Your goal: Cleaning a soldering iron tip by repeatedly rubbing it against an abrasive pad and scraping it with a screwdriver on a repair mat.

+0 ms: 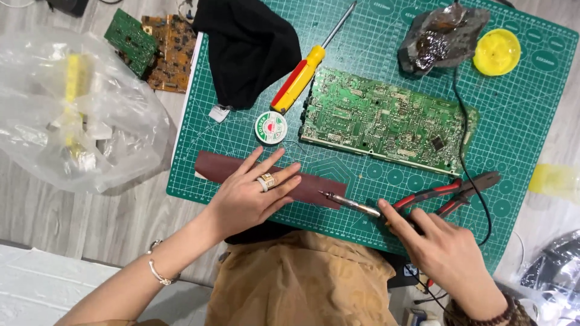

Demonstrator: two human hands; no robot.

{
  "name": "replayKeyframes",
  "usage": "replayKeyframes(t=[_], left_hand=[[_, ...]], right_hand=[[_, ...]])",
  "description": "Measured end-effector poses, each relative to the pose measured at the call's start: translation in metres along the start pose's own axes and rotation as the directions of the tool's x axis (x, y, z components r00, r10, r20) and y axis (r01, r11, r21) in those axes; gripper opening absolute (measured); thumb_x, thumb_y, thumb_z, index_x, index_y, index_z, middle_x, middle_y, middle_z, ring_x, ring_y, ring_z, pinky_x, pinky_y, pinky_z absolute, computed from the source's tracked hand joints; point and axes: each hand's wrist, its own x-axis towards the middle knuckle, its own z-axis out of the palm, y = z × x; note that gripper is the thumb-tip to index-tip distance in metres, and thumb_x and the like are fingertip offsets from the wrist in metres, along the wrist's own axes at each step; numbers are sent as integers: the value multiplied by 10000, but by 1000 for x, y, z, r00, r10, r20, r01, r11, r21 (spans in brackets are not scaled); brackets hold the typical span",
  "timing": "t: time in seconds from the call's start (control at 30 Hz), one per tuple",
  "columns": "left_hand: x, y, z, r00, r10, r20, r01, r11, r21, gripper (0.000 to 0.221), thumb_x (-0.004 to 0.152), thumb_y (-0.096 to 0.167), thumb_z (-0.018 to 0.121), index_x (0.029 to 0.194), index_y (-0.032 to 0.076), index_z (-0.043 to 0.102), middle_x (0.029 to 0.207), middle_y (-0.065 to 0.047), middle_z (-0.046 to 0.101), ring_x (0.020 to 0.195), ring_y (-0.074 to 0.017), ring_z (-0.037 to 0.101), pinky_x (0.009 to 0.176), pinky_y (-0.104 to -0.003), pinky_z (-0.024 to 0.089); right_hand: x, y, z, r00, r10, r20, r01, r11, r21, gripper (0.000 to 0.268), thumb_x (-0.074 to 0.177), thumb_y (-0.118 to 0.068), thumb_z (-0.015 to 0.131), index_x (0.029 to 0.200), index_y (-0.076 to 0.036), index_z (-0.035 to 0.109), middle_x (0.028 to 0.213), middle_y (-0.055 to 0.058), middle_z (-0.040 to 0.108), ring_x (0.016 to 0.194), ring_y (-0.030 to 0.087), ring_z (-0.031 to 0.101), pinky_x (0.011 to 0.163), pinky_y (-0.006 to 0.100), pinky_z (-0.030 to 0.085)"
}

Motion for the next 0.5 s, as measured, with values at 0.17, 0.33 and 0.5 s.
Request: replayKeyframes(t=[0.17, 0.33, 0.5], left_hand=[[-1, -2, 0, 999, 17, 29, -16, 1000, -13, 329, 925, 205, 638, 1232, 86, 647, 1367, -25, 614, 1367, -302, 465, 1164, -526, 300], [2, -1, -2, 1000, 2, 15, -2, 998, -63, 300, 904, 181, 662, 1181, 68, 680, 1333, -35, 636, 1349, -304, 486, 1152, -524, 318], [1, -2, -3, 1000, -9, 18, 11, 995, -94, 352, 904, 181, 673, 1229, 46, 649, 1363, -48, 612, 1357, -300, 481, 1151, -509, 339]], right_hand=[[1, -14, -4, 998, 44, -34, -44, 999, -5, 605, 835, -174, 684, 1422, -150, 538, 738, -19, 456, 504, 87, 495, 376, 261, 360], [8, -27, -5, 996, 51, -80, -52, 998, -19, 568, 857, -198, 688, 1407, -142, 558, 758, -13, 468, 496, 82, 474, 362, 247, 350], [5, -35, 3, 994, 88, -63, -91, 994, -54, 605, 862, -299, 680, 1435, -166, 538, 802, -10, 485, 528, 87, 498, 360, 251, 345]])
